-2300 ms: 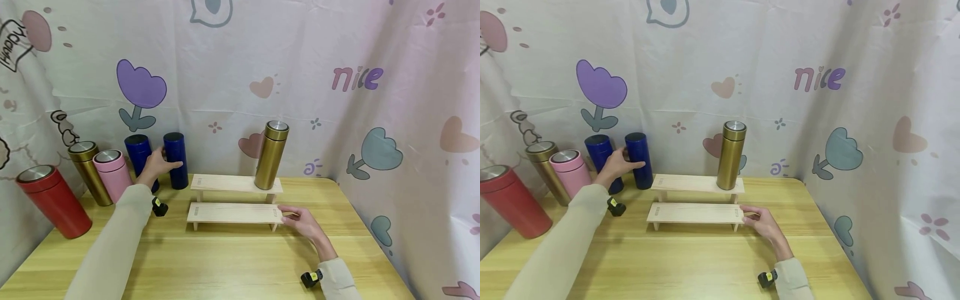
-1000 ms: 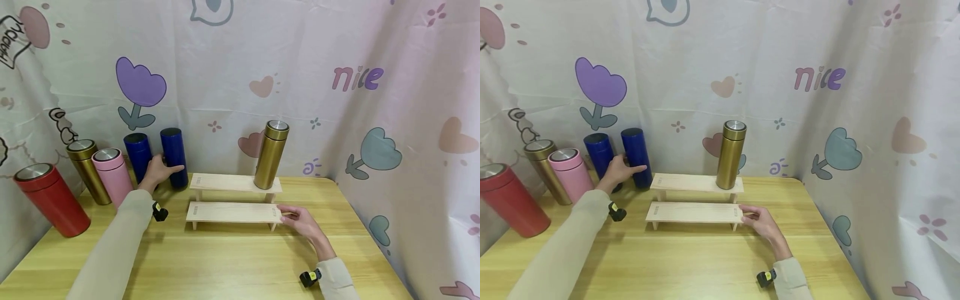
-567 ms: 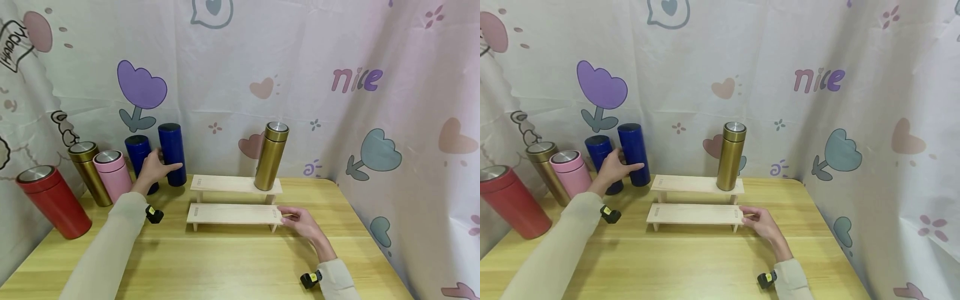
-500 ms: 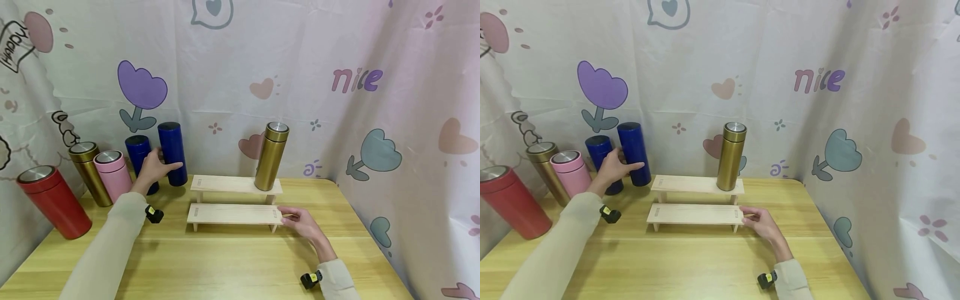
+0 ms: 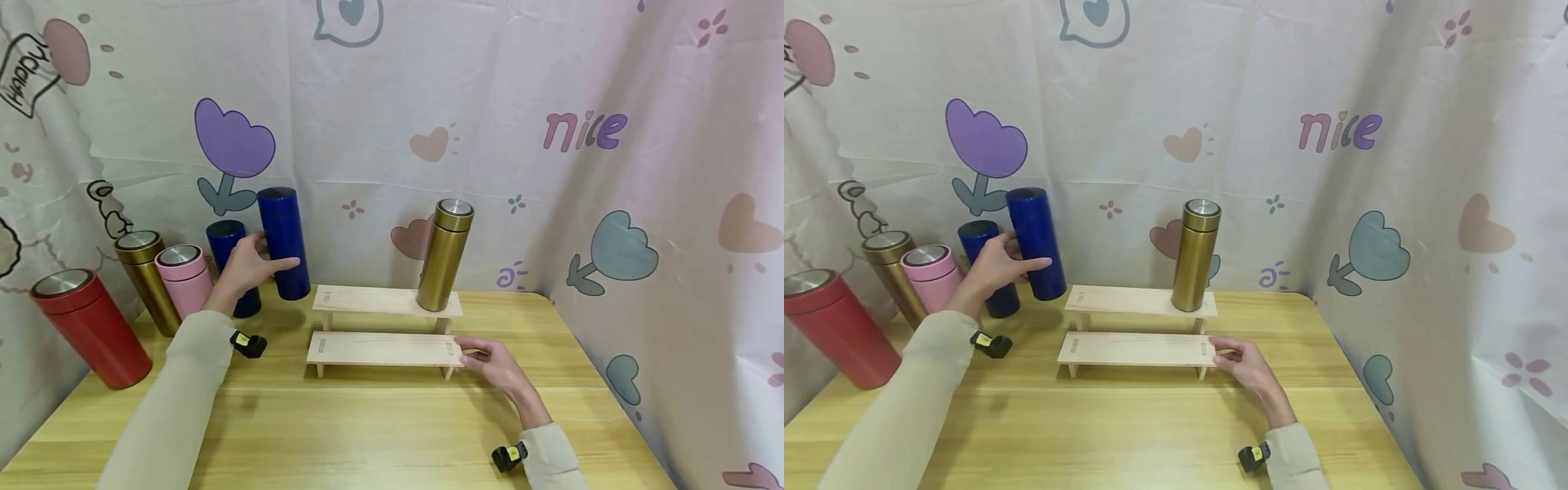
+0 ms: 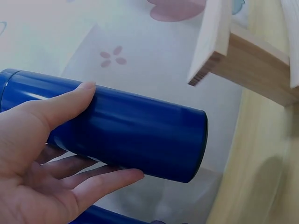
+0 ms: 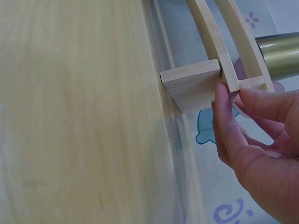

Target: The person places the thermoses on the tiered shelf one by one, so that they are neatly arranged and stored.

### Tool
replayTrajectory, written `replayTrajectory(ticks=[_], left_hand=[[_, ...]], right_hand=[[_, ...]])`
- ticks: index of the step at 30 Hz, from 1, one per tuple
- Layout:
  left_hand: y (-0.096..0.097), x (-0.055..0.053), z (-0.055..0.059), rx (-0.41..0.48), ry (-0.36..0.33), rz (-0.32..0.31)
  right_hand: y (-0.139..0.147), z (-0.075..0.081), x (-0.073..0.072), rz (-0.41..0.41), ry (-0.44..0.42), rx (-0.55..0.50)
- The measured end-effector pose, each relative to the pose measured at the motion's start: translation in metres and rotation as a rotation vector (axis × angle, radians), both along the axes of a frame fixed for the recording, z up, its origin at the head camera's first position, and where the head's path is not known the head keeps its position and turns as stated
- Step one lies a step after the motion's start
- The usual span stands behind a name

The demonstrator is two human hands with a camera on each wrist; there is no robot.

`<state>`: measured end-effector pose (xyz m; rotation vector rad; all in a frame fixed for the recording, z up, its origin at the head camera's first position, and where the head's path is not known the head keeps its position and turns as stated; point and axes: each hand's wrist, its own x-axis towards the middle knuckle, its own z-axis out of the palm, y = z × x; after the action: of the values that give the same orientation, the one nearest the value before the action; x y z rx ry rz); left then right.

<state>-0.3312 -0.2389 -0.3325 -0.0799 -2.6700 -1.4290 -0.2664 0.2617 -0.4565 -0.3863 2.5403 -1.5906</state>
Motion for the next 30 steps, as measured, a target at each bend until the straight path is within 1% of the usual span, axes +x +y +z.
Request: replayTrajectory(ticks=[4,8,13,19,23,27,30], left_hand=[[0.005,0.005,0.007,0.024,0.012,-0.017],[0.013,0.010,0.014,0.021,0.018,-0.026],[0.021,0.013,0.021,0.022,0.021,-0.028],[0.025,0.016,0.029,0.041,0.031,-0.044],[0.029,0.019,0.035,0.060,0.045,-0.067],[0.037,0.023,0.041,0.091,0.052,-0.104],[0.044,0.025,0.044,0.096,0.057,-0.128]], right_hand=[[0.000,0.000,0.000,-0.002,0.000,-0.001],[0.000,0.000,0.001,0.004,0.003,-0.006],[0.001,0.000,0.000,0.006,0.007,-0.006],[0.001,0.000,0.000,0.013,0.010,-0.005],[0.001,0.000,0.000,0.018,0.006,-0.011],[0.000,0.000,0.000,0.019,0.008,-0.008],[0.000,0.000,0.000,0.019,0.007,-0.005]])
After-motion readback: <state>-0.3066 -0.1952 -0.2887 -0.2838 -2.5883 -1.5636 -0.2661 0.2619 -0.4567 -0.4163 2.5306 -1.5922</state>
